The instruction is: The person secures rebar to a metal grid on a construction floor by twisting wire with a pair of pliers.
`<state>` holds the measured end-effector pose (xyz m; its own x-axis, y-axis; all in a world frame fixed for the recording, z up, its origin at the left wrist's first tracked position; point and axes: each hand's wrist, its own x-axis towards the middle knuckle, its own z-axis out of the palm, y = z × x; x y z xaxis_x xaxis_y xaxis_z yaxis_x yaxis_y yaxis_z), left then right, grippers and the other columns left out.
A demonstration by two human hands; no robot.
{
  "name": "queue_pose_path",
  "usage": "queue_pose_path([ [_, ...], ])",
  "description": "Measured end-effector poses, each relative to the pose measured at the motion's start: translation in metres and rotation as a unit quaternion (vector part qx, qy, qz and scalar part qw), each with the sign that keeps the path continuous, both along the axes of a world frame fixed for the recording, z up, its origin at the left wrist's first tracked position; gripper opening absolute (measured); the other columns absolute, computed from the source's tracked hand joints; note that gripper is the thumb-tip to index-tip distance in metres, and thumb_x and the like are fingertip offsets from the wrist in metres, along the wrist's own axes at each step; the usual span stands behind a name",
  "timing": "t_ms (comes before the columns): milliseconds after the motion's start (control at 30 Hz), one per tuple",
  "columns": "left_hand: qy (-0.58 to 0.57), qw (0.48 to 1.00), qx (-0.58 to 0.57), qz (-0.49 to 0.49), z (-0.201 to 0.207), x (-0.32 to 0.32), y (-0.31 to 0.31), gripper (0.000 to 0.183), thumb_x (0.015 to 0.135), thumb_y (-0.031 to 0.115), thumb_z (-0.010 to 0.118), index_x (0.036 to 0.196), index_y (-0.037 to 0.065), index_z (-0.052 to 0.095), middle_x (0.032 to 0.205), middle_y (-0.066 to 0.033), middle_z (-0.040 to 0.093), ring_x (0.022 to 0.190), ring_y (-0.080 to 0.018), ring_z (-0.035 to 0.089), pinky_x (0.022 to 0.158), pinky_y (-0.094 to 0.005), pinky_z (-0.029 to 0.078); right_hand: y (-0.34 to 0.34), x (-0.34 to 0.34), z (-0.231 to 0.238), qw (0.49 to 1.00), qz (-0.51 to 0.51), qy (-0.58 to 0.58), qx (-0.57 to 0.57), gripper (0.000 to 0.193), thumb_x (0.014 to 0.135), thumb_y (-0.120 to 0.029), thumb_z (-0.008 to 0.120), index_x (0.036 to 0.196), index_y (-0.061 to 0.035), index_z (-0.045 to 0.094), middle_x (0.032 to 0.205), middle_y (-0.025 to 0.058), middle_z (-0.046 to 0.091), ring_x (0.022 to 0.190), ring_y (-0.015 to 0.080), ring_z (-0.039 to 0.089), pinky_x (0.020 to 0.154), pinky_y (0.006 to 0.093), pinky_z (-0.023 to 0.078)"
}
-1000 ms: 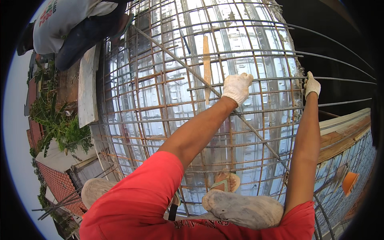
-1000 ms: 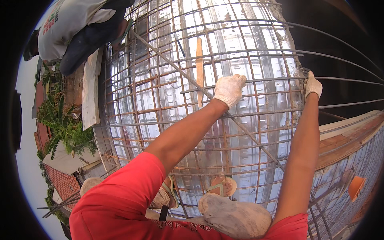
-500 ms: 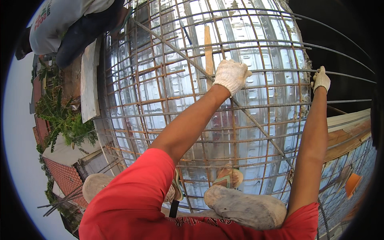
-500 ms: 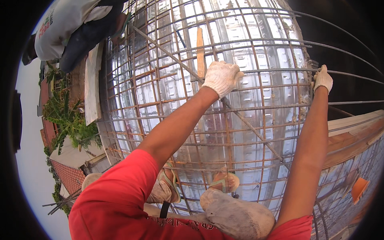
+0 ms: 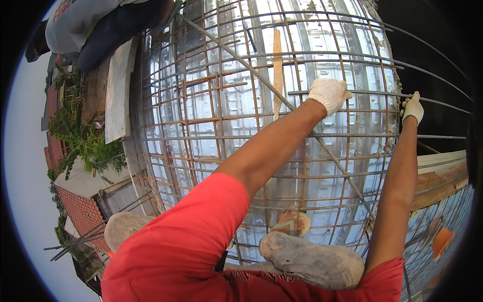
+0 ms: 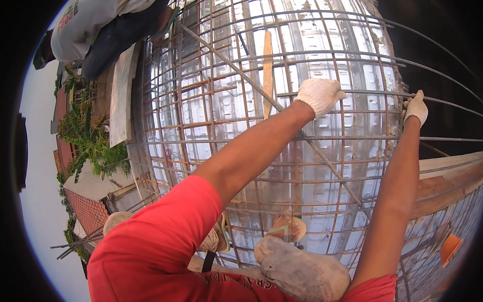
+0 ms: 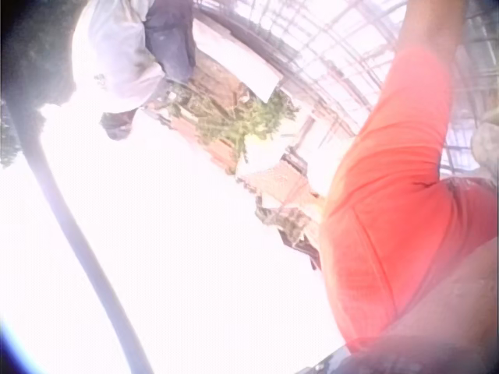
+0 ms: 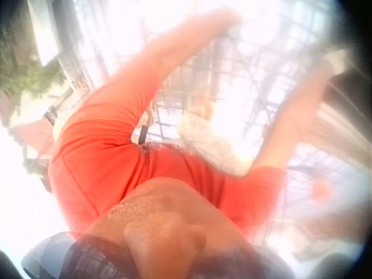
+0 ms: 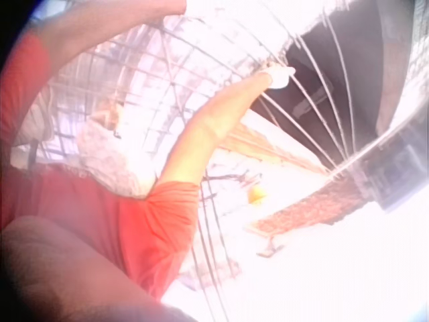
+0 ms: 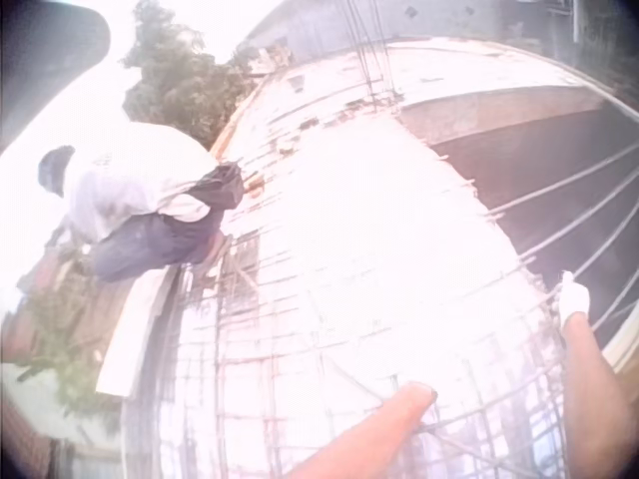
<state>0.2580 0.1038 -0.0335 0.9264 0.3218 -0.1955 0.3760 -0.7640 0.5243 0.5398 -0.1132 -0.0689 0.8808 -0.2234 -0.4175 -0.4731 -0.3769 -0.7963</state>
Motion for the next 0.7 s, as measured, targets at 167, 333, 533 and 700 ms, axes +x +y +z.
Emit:
queue_pose_path([
  [167,0.024,1.000,-0.007,-0.012,0.040,-0.008,0.001,0.045,0.106,0.044,0.056,0.104,0.004,0.076,0.095,-0.0201,0.079,0.092,-0.0402,0.077,0.080,-0.0532,0.061,0.005,-0.022,0.020,0.999,-0.018,-0.017,0.036,0.058,0.105,-0.062,0.050,0.105,-0.0097,0.074,0.079,-0.0009,0.066,0.061,0.0114,0.060,0.050,0.0302,0.043],
  [333,-0.037,0.998,0.053,-0.020,0.042,-0.055,0.033,0.044,0.106,0.045,0.057,0.097,0.006,0.074,0.086,-0.0185,0.077,0.083,-0.0391,0.077,0.072,-0.0528,0.061,-0.013,-0.009,-0.001,0.994,0.056,-0.063,0.066,0.055,0.101,-0.061,0.062,0.110,-0.0081,0.075,0.081,0.0011,0.066,0.056,0.0108,0.054,0.048,0.0279,0.041],
  [533,-0.009,0.991,0.131,-0.007,0.030,-0.191,0.094,0.038,0.102,0.044,0.065,0.090,0.009,0.074,0.087,-0.0154,0.077,0.078,-0.0344,0.077,0.069,-0.0486,0.059,0.000,-0.024,0.007,0.989,0.062,0.009,0.133,0.055,0.101,-0.057,0.065,0.115,-0.0048,0.075,0.092,0.0047,0.069,0.060,0.0110,0.055,0.049,0.0258,0.045],
  [700,0.059,0.988,0.139,-0.040,0.048,-0.291,0.149,0.029,0.102,0.036,0.067,0.091,0.010,0.070,0.080,-0.0141,0.073,0.078,-0.0358,0.075,0.069,-0.0486,0.057,0.012,-0.046,-0.015,0.995,0.005,0.055,0.083,0.061,0.098,-0.063,0.068,0.115,-0.0060,0.076,0.109,0.0034,0.072,0.080,0.0115,0.063,0.057,0.0225,0.052],
])
